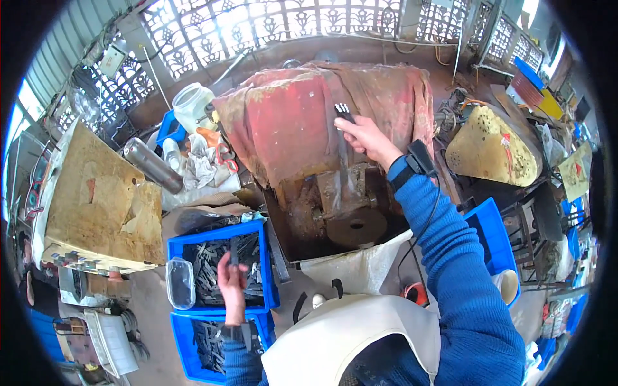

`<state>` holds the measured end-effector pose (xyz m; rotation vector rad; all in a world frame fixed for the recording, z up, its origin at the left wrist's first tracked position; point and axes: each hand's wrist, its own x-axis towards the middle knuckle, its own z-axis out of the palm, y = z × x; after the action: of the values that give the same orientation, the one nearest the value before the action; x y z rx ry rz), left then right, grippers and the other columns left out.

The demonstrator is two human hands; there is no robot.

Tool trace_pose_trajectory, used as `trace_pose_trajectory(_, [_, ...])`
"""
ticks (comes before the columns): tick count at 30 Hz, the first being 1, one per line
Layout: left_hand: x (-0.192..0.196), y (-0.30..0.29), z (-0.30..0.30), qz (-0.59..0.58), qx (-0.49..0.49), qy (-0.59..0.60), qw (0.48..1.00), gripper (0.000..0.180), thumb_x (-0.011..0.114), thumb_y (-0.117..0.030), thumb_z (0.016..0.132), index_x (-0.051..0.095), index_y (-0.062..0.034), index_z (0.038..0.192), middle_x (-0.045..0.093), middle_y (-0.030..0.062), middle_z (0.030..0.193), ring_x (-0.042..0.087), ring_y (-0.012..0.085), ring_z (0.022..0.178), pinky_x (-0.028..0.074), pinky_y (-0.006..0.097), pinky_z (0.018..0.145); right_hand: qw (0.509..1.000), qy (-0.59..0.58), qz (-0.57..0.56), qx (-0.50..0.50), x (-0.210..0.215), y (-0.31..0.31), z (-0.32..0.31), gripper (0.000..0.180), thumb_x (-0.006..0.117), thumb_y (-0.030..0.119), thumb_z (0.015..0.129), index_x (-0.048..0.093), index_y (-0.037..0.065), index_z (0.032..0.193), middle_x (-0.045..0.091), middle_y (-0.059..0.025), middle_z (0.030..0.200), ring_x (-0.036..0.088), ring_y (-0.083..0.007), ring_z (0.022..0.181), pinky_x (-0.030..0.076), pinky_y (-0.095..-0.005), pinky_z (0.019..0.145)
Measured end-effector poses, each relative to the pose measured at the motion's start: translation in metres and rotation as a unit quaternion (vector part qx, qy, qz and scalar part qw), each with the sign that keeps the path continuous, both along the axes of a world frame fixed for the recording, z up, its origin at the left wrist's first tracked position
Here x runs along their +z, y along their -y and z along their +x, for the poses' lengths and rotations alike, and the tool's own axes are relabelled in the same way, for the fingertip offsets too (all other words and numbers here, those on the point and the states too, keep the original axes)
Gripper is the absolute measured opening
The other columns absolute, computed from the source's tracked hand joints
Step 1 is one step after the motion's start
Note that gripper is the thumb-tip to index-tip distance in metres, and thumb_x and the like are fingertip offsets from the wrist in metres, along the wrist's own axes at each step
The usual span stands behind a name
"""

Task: The person picks up metal pieces from a blue bin, holds them against a rotating grinding wheel while water flows over them, and then places the finished pieces into a separate blue bin.

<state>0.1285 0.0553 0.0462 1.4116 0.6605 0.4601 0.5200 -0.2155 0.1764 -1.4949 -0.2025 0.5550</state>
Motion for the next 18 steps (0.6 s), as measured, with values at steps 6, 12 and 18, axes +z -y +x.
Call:
trace_pose_trajectory(6, [0.025,0.048,0.073,0.138,-0.132,0.038,0.981,0.039,0.047,-0.003,0.095,0.053,-0.0107,0.133,0.063,0.0016,0.091,0.044,0.0059,0.057,0.035,0.019,0.05,0.885,0.397,-0.229,-0.078,-0.027,-0.013,0.016,0.024,0.071,0.028,0.085,0.065,0.006,0.09,0.057,-0.0036,0.064,0.054,-0.0123,0.059,0.043,-0.0303,0.055])
trace_pose_trajectory(12, [0.006,0.087,0.123,0.382,-0.213,0.141,0.888,0.032,0.048,0.001,0.092,0.064,-0.0071,0.118,0.061,0.0,0.09,0.048,0.0066,0.064,0.04,0.02,0.056,0.902,0.361,-0.216,-0.099,-0.025,-0.017,0.004,0.027,0.071,0.029,0.083,0.065,0.004,0.09,0.063,-0.0115,0.075,0.06,-0.0225,0.074,0.047,-0.0372,0.069])
trace_pose_trajectory(18, [0.011,0.093,0.117,0.249,-0.21,0.079,0.942,0.029,0.047,0.003,0.091,0.066,-0.0062,0.111,0.061,0.0,0.09,0.046,0.0053,0.059,0.038,0.02,0.052,0.895,0.364,-0.239,-0.1,-0.02,-0.019,0.001,0.029,0.068,0.031,0.083,0.066,0.003,0.091,0.068,-0.0164,0.083,0.066,-0.0315,0.081,0.05,-0.0415,0.074])
